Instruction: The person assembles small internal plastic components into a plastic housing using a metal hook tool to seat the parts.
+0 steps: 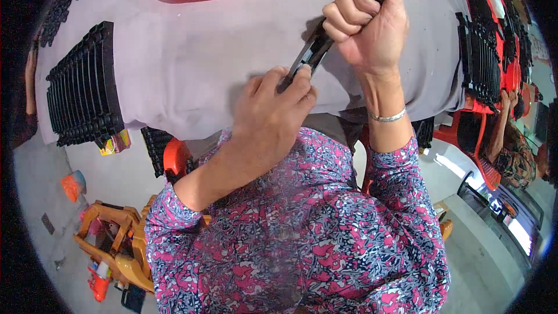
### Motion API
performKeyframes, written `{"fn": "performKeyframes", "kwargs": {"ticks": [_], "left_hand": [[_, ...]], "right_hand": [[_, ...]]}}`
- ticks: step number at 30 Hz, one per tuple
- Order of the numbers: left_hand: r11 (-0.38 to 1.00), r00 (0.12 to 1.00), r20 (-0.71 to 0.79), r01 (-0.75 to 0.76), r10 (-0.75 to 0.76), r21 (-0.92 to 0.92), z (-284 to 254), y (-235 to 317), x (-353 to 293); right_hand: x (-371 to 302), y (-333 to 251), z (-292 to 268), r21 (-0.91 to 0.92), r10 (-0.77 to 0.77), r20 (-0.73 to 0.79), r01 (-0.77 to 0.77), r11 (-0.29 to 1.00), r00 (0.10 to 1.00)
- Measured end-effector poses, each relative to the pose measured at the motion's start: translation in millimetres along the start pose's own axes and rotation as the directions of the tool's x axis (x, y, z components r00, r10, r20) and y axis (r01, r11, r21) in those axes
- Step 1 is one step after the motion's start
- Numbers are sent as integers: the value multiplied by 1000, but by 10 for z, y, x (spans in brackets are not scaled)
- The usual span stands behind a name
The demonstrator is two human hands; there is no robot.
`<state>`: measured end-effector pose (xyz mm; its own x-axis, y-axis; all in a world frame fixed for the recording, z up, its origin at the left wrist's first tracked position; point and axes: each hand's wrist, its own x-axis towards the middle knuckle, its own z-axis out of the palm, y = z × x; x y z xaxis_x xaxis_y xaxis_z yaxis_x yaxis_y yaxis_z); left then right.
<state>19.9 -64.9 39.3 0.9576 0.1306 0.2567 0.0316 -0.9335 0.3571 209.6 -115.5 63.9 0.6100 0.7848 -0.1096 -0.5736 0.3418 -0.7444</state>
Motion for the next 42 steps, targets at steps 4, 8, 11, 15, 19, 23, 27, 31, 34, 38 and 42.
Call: {"fn": "performKeyframes", "kwargs": {"ticks": [4,8,11,15,19,23,27,31,34,38,42], "left_hand": [[1000,999,-36,-8,8,1,16,-4,9],[999,997,-56,-45,44,-17,10,-11,27],[998,995,-82,-52,53,18,57,-2,13],[998,998,-53,-41,43,44,132,-34,-21],[997,990,-118,-72,74,20,154,-81,-60],[988,978,-185,-119,100,-97,53,-97,-61],[967,981,-194,-61,13,-246,-56,-83,-134],[926,975,-146,106,-169,-361,-48,-52,-251],[900,950,-125,222,-286,-374,-35,-40,-269],[932,956,-80,252,-281,-260,-10,-41,-220],[933,945,-131,260,-298,-248,-27,-15,-207]], "right_hand": [[34,66,-15,83,38,5,-39,996,999],[239,258,-122,140,-370,577,359,923,728],[-44,161,94,6,-13,65,12,1000,998],[-58,111,92,68,-41,43,38,997,998],[-150,-307,178,258,-171,179,122,958,969],[-300,-602,118,5,-18,88,18,1000,996],[-416,-427,-91,-888,17,92,74,454,996],[-521,-217,-148,-949,-4,267,264,174,964],[-548,-156,-129,-892,13,451,451,-36,892],[-603,-99,0,-960,108,268,275,-58,957],[-535,-88,-64,-890,68,433,438,-126,899]]}}
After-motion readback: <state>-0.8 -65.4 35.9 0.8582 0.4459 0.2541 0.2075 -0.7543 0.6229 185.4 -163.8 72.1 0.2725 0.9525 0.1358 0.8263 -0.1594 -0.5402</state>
